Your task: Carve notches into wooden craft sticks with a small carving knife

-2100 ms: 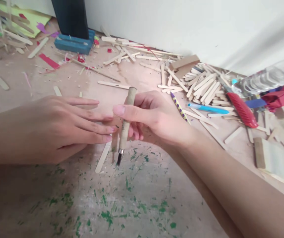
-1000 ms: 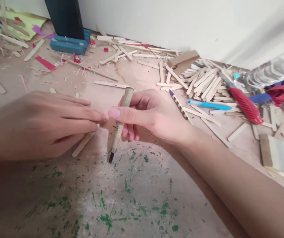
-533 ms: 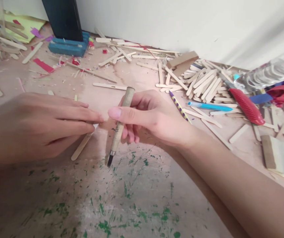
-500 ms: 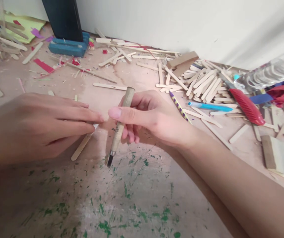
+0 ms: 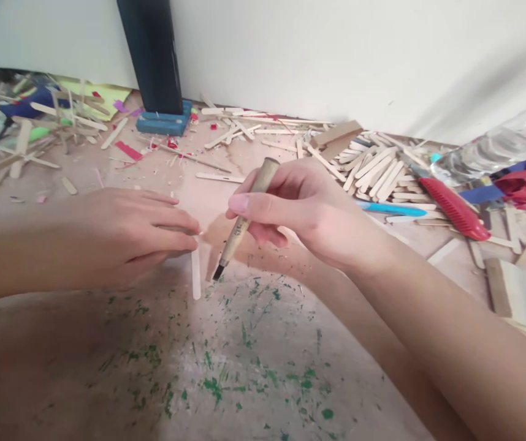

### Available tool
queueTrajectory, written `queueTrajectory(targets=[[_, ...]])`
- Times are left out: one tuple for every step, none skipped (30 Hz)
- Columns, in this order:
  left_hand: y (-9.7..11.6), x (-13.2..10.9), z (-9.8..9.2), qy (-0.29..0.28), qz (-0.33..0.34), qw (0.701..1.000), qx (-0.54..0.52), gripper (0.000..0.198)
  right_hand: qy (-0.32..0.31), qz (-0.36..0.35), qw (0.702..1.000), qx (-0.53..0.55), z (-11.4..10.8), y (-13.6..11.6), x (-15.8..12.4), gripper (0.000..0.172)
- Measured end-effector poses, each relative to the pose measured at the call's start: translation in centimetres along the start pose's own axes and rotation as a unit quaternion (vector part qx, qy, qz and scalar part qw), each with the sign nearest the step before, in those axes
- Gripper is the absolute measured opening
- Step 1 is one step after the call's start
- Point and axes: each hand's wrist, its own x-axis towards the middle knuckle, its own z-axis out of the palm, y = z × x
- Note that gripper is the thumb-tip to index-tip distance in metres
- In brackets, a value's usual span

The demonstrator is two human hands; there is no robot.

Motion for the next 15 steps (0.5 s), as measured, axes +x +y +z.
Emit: queueTrajectory(targets=[[0.1, -0.5, 0.0, -0.014, 0.006, 1.0, 0.011, 0.044, 0.005, -0.008, 1.0, -0.012, 0.0, -0.3, -0.2, 0.057], [0.3, -1.1, 0.1, -0.024, 0.008, 0.999, 0.024, 0.045, 0.009, -0.015, 1.0, -0.024, -0.1, -0.6, -0.5, 0.059], [0.5, -1.5, 0.3, -0.034, 0.006, 0.999, 0.035, 0.045, 0.012, -0.019, 0.999, -0.036, -0.1, -0.8, -0.8, 0.061], [0.7, -1.9, 0.4, -0.04, -0.001, 0.998, 0.044, 0.044, 0.015, -0.022, 0.999, -0.047, -0.2, -1.0, -1.1, 0.063], [0.9, -2.2, 0.6, -0.044, -0.011, 0.998, 0.051, 0.041, 0.018, -0.024, 0.998, -0.058, -0.2, -1.1, -1.4, 0.065], [1.1, -2.3, 0.8, -0.045, -0.025, 0.997, 0.055, 0.039, 0.023, -0.024, 0.997, -0.066, -0.3, -1.2, -1.8, 0.066], [1.2, -2.3, 1.0, -0.045, -0.041, 0.997, 0.056, 0.036, 0.03, -0.023, 0.997, -0.072, -0.3, -1.2, -2.1, 0.065], [1.3, -2.3, 1.2, -0.045, -0.057, 0.996, 0.054, 0.034, 0.038, -0.022, 0.996, -0.077, -0.3, -1.3, -2.5, 0.064], [1.4, -2.2, 1.4, -0.046, -0.068, 0.995, 0.05, 0.031, 0.047, -0.021, 0.996, -0.08, -0.3, -1.4, -2.8, 0.064], [1.5, -2.1, 1.4, -0.047, -0.079, 0.995, 0.045, 0.03, 0.054, -0.021, 0.995, -0.082, -0.3, -1.5, -3.1, 0.063], [1.5, -2.0, 1.4, -0.049, -0.087, 0.994, 0.04, 0.028, 0.06, -0.02, 0.994, -0.085, -0.3, -1.6, -3.4, 0.063], [1.5, -1.9, 1.4, -0.05, -0.094, 0.994, 0.035, 0.028, 0.065, -0.021, 0.994, -0.087, -0.4, -1.7, -3.7, 0.063], [1.5, -1.9, 1.3, -0.05, -0.1, 0.993, 0.03, 0.028, 0.069, -0.021, 0.993, -0.09, -0.4, -1.9, -3.9, 0.062], [1.5, -2.0, 1.1, -0.049, -0.105, 0.993, 0.027, 0.029, 0.075, -0.023, 0.993, -0.093, -0.5, -2.1, -4.2, 0.061], [1.5, -2.2, 1.0, -0.046, -0.109, 0.993, 0.023, 0.03, 0.082, -0.025, 0.992, -0.097, -0.6, -2.3, -4.5, 0.06]])
